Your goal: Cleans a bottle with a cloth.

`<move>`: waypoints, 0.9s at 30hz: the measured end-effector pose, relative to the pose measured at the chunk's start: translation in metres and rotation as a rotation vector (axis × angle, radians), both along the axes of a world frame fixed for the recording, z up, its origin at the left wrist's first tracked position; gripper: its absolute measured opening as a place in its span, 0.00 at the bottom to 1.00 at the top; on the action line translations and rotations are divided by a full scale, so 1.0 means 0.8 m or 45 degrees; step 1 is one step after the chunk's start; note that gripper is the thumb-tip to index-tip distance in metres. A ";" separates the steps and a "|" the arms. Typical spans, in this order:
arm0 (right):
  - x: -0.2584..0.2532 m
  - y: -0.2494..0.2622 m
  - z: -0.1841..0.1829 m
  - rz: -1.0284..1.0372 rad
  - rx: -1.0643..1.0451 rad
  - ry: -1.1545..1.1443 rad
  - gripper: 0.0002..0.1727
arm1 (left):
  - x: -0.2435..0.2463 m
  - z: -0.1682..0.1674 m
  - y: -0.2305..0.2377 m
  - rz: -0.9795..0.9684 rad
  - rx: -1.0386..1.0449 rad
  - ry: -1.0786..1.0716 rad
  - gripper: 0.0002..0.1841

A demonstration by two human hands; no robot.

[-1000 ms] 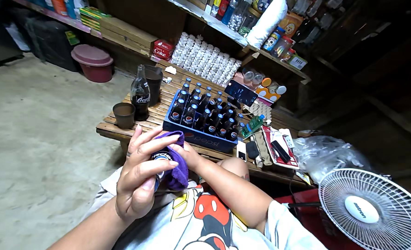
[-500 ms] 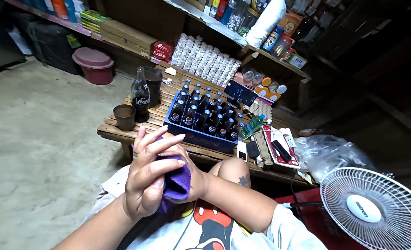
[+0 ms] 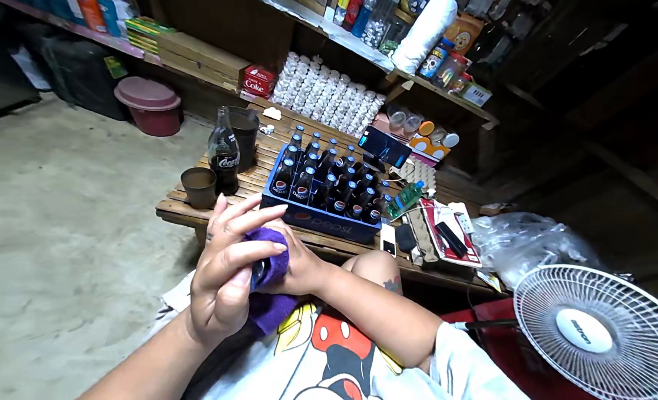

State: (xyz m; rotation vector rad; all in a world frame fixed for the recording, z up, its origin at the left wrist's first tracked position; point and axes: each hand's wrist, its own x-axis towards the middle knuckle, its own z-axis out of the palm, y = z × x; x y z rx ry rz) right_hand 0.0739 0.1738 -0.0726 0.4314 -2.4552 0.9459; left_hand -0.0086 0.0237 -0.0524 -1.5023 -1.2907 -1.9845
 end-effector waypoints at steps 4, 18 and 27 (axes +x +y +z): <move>-0.006 0.004 -0.008 -0.073 -0.013 -0.104 0.50 | -0.009 0.007 -0.003 -0.042 -0.014 -0.054 0.25; -0.016 0.002 -0.029 -0.358 -0.016 -0.331 0.48 | 0.002 0.032 -0.022 -0.311 0.220 -0.516 0.15; -0.003 0.004 -0.049 -0.316 -0.185 -0.005 0.41 | 0.007 0.057 -0.020 -0.709 -0.120 0.152 0.24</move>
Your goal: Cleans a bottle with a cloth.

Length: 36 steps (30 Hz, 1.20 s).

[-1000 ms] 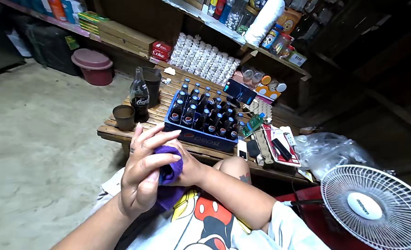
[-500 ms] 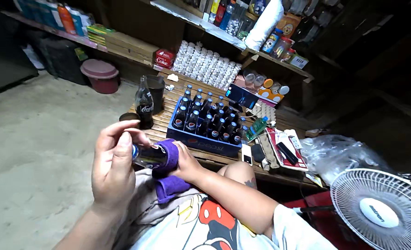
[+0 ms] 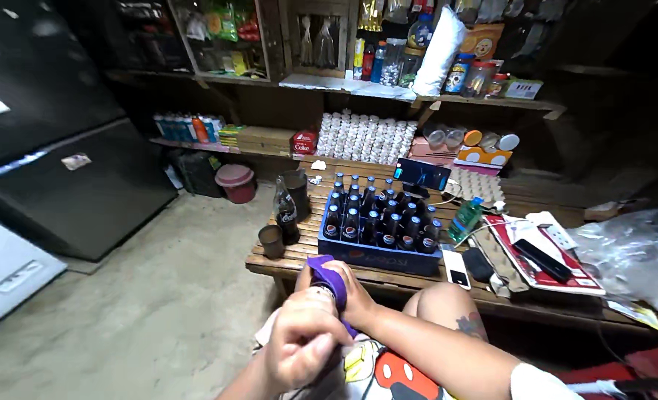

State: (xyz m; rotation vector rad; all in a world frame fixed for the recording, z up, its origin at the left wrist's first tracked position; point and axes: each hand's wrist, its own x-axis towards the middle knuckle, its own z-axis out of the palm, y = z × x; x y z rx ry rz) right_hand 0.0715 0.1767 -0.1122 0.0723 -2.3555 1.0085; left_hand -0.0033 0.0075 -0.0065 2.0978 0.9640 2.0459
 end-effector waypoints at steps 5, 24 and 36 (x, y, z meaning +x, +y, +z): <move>0.004 -0.002 0.001 -0.065 -0.100 -0.124 0.41 | -0.022 0.008 0.019 -0.309 -0.150 0.259 0.24; 0.016 -0.010 0.028 0.045 -0.096 -0.135 0.52 | 0.001 -0.011 0.022 0.068 -0.038 -0.224 0.14; 0.008 -0.014 0.059 0.236 0.159 0.176 0.46 | 0.006 -0.018 0.018 0.122 -0.002 -0.188 0.14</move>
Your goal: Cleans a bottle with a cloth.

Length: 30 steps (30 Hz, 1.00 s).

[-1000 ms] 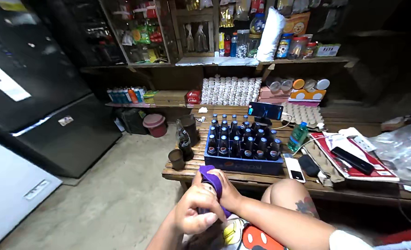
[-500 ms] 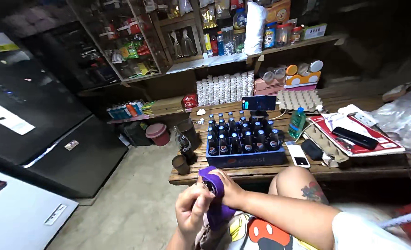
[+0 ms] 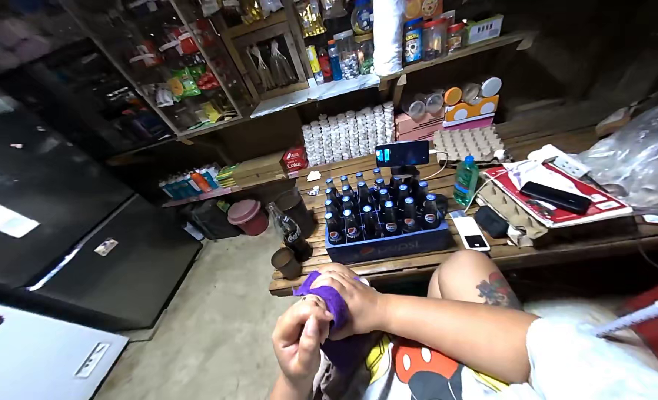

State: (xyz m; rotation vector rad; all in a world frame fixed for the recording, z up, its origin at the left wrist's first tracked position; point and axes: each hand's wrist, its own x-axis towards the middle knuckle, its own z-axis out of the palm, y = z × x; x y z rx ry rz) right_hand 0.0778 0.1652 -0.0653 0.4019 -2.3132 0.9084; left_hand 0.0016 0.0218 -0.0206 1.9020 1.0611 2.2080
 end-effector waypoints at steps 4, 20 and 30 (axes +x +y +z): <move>-0.003 0.008 -0.010 0.001 0.013 -0.030 0.46 | 0.002 -0.003 0.000 0.003 0.004 0.037 0.14; -0.005 0.018 -0.016 0.008 0.013 -0.204 0.49 | 0.001 -0.005 -0.002 0.019 0.014 0.046 0.15; -0.008 0.030 -0.016 -0.037 -0.038 -0.528 0.43 | -0.002 -0.003 -0.004 -0.023 0.027 -0.022 0.14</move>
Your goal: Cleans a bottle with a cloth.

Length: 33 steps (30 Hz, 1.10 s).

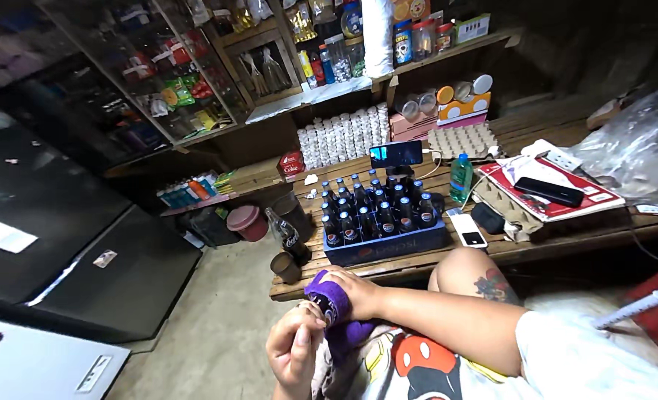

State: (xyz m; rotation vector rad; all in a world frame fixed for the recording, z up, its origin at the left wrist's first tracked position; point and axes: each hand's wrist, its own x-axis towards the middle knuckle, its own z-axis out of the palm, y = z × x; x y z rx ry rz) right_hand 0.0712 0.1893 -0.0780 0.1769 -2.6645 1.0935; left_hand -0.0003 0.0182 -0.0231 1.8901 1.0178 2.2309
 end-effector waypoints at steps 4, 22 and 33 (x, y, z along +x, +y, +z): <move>-0.002 -0.001 -0.004 -0.028 0.018 -0.030 0.44 | -0.001 0.001 -0.001 -0.007 0.007 -0.016 0.14; -0.005 0.004 -0.017 -0.058 0.005 -0.064 0.47 | 0.000 -0.001 -0.002 0.002 0.021 0.004 0.15; -0.004 0.005 -0.017 -0.098 0.009 -0.122 0.47 | 0.000 -0.001 -0.001 -0.010 0.018 0.006 0.15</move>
